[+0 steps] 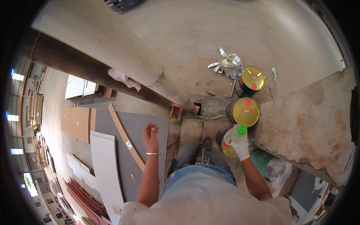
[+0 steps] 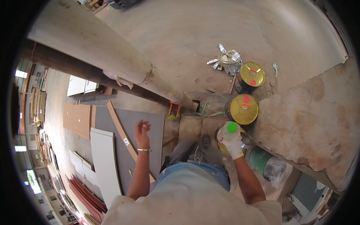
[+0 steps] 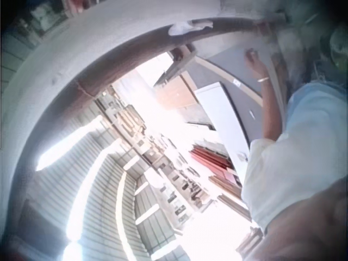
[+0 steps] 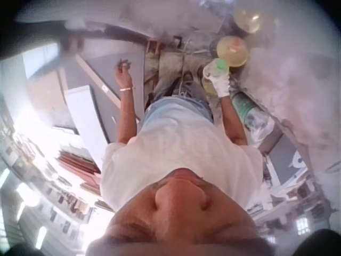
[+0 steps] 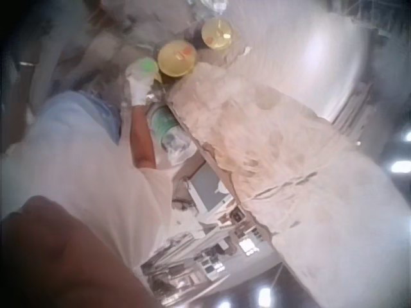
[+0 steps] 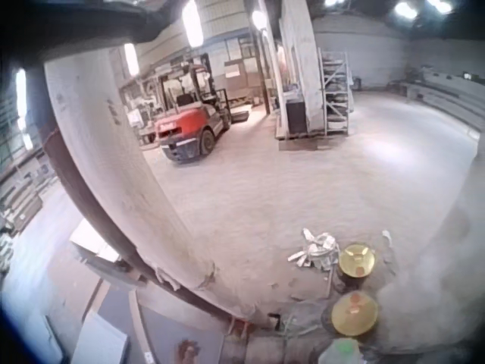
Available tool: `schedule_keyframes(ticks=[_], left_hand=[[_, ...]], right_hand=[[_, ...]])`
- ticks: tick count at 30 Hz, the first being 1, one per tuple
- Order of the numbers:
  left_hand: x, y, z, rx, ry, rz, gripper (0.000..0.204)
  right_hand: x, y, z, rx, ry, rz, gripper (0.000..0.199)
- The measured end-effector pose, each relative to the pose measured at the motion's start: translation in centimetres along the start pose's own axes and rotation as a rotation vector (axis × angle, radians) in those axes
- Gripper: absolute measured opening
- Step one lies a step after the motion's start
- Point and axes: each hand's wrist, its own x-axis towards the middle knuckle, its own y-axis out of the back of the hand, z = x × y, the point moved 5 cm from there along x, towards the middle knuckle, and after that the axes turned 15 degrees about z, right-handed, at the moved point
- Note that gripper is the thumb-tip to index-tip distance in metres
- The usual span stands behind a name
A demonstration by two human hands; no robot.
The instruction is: The person cleans a large white board on a workbench using a cloth and a liquid from a bottle. They wipe the surface repeatedly, flip the board over to clean the other side, and use a utility knife to scrape off residue.
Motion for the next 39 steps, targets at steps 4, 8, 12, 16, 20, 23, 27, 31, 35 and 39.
schedule_keyframes(ticks=[4,8,12,16,20,23,27,31,35,39], left_hand=[[5.5,-5.9,9.1,-0.049,-0.172,0.040,0.026],[10.0,-8.3,5.7,-0.042,0.135,0.100,0.033],[13.4,-11.2,-1.1,-0.102,0.422,0.242,0.039],[13.7,-15.3,-4.3,-0.574,0.527,0.251,0.044],[13.0,-24.6,-8.1,-0.703,0.720,0.068,0.044],[14.0,-32.6,-10.7,-0.453,0.852,-0.140,0.044],[15.2,-42.8,-14.9,0.115,0.823,-0.553,0.043],[18.9,-41.2,-19.5,0.496,0.655,-0.631,0.043],[20.4,-36.8,-21.6,0.790,0.587,-0.615,0.042],[22.7,-38.9,-20.4,0.956,0.425,-0.721,0.042]], right_hand=[[3.9,1.8,0.6,0.020,-0.098,0.159,0.089],[5.8,0.1,0.8,-0.017,-0.201,0.220,0.089],[8.7,-2.7,0.2,0.044,-0.256,0.211,0.092],[13.6,-5.9,-1.6,0.098,-0.308,0.154,0.095],[20.9,-8.6,-5.8,-0.037,-0.221,0.090,0.101],[27.2,-12.7,-10.9,0.020,-0.089,0.010,0.097],[36.1,-16.8,-13.6,-0.044,-0.060,-0.095,0.094],[46.1,-20.7,-17.3,-0.042,-0.068,-0.271,0.092],[55.9,-23.7,-17.9,-0.011,-0.023,-0.339,0.089],[61.5,-22.4,-18.0,-0.041,-0.087,-0.240,0.088]])
